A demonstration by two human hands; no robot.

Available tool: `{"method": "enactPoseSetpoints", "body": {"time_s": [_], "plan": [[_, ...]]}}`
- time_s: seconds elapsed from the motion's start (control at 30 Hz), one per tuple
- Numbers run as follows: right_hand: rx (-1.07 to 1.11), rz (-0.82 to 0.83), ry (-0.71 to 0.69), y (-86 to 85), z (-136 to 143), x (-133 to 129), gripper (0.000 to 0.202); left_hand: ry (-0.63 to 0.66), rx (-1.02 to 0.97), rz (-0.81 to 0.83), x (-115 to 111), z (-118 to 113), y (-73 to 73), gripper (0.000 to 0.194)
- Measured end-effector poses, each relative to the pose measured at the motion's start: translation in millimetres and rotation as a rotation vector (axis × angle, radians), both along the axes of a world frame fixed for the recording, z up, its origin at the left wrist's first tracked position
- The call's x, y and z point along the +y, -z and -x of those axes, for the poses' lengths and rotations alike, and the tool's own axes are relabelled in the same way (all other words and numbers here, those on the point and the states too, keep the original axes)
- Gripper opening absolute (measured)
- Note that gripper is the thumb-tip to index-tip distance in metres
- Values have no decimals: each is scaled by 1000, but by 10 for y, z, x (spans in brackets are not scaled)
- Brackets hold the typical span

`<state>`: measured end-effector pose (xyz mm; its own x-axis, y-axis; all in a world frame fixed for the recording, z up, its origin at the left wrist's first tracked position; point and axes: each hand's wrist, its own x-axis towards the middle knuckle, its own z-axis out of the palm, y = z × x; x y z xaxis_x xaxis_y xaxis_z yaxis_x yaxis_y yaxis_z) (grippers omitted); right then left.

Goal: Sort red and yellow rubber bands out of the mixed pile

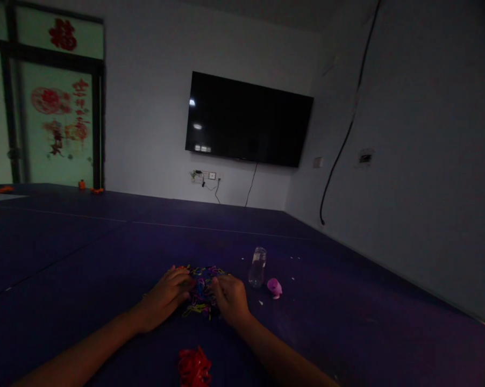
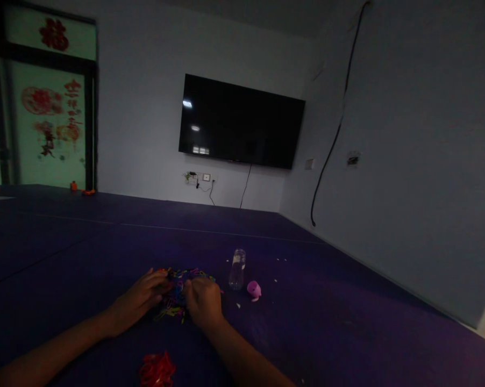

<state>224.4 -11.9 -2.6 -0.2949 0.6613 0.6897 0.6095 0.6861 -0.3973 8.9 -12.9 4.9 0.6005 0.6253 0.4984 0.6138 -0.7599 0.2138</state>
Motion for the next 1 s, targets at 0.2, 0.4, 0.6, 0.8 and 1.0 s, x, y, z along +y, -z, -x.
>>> {"method": "enactPoseSetpoints", "body": {"time_s": [0.2, 0.4, 0.6, 0.8, 1.0], "plan": [[261, 513, -238, 75, 182, -226, 62, 71, -283, 208, -265, -137, -42, 51], [419, 737, -382, 68, 293, -304, 63, 134, -418, 428, -508, -292, -21, 51], [480, 662, -317, 62, 284, -263, 70, 124, -542, 727, -518, -313, -13, 54], [282, 348, -91, 43, 156, -172, 66, 58, -615, 673, -453, -278, -8, 52], [-270, 28, 42, -39, 42, -58, 39, -117, -288, -46, -206, -45, -43, 34]]}}
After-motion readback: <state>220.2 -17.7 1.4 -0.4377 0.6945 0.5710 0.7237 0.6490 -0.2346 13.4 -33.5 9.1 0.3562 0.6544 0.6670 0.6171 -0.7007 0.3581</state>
